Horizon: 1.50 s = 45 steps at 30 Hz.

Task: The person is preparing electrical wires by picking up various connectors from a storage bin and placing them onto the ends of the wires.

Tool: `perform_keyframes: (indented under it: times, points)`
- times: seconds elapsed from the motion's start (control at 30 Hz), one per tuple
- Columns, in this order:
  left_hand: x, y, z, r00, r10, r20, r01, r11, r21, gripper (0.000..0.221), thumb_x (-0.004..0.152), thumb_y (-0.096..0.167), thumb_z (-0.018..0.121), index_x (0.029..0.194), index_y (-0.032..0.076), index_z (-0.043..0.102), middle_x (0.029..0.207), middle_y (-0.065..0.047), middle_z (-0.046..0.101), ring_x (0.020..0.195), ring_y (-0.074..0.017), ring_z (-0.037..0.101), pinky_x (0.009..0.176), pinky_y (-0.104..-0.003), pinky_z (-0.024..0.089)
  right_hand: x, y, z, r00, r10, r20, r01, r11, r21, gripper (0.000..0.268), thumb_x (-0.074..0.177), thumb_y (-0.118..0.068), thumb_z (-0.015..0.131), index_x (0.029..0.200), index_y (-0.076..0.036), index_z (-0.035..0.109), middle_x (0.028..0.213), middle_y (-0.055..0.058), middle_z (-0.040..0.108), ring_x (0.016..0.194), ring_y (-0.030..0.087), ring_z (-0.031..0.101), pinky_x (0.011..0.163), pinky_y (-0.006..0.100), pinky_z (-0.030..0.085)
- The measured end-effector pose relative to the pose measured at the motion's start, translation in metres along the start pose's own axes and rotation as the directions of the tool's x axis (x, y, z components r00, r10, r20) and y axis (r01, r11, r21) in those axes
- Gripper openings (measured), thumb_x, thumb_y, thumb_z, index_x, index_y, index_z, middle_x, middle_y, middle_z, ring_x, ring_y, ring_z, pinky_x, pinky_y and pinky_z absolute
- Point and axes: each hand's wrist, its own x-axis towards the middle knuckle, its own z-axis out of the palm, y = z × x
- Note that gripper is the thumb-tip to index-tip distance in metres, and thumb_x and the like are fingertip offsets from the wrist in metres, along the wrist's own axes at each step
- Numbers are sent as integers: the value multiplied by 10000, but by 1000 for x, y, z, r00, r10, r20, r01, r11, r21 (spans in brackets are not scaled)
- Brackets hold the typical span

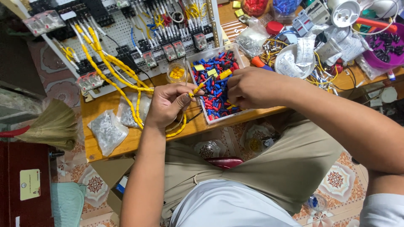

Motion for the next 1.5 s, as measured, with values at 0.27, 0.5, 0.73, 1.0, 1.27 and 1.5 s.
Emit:
perform_keyframes:
  times: [0.27, 0.5, 0.73, 1.0, 1.27, 1.5]
  points:
    - [-1, -1, 1, 1000, -3, -2, 3, 1000, -3, 203, 996, 97, 655, 852, -35, 710, 1001, -224, 737, 534, -74, 524, 523, -226, 459, 6, 2, 8, 999, 15, 52, -12, 998, -67, 95, 852, -302, 755, 845, -208, 744, 805, 3, 615, 873, 236, 590, 752, 392, 489]
    - [-2, -9, -10, 999, -27, -39, 28, 999, 22, 149, 991, 40, 665, 893, -48, 733, 983, -209, 739, 515, -71, 521, 509, -211, 457, -2, -26, -44, 936, 223, -274, -84, 894, 440, 80, 908, -50, 709, 987, -41, 707, 780, 122, 723, 675, 296, 660, 661, 407, 543]
    - [-2, -9, -10, 998, -19, -62, 22, 998, 56, 138, 974, 28, 680, 883, -45, 753, 963, -177, 750, 521, -40, 533, 495, -193, 451, -5, -43, -52, 759, 180, -625, 147, 889, 434, 153, 845, 46, 825, 962, -24, 756, 884, 100, 710, 688, 224, 659, 678, 349, 544]
    - [-1, -9, -10, 997, -38, -69, 42, 997, 66, 134, 972, 37, 682, 886, -21, 767, 995, -170, 760, 528, -31, 541, 497, -193, 458, 1, -50, -56, 757, 225, -614, 129, 869, 478, 158, 867, 72, 761, 1005, -4, 757, 750, 112, 715, 637, 239, 683, 649, 350, 561]
    - [-2, -8, -9, 996, -47, -72, 53, 995, 85, 132, 975, 46, 684, 895, -16, 769, 1010, -160, 766, 533, -26, 540, 506, -194, 458, 6, -60, -57, 742, 204, -638, 147, 880, 452, 142, 863, 50, 770, 986, -22, 763, 758, 110, 730, 647, 224, 686, 641, 346, 557]
    - [-1, -1, -8, 998, -64, -19, 66, 991, 112, 135, 970, 41, 682, 887, -14, 773, 995, -160, 770, 570, -27, 526, 526, -195, 459, 12, -68, -64, 767, 44, -640, 136, 964, 229, 94, 913, 42, 706, 986, 6, 755, 929, 168, 744, 833, 346, 750, 702, 410, 596]
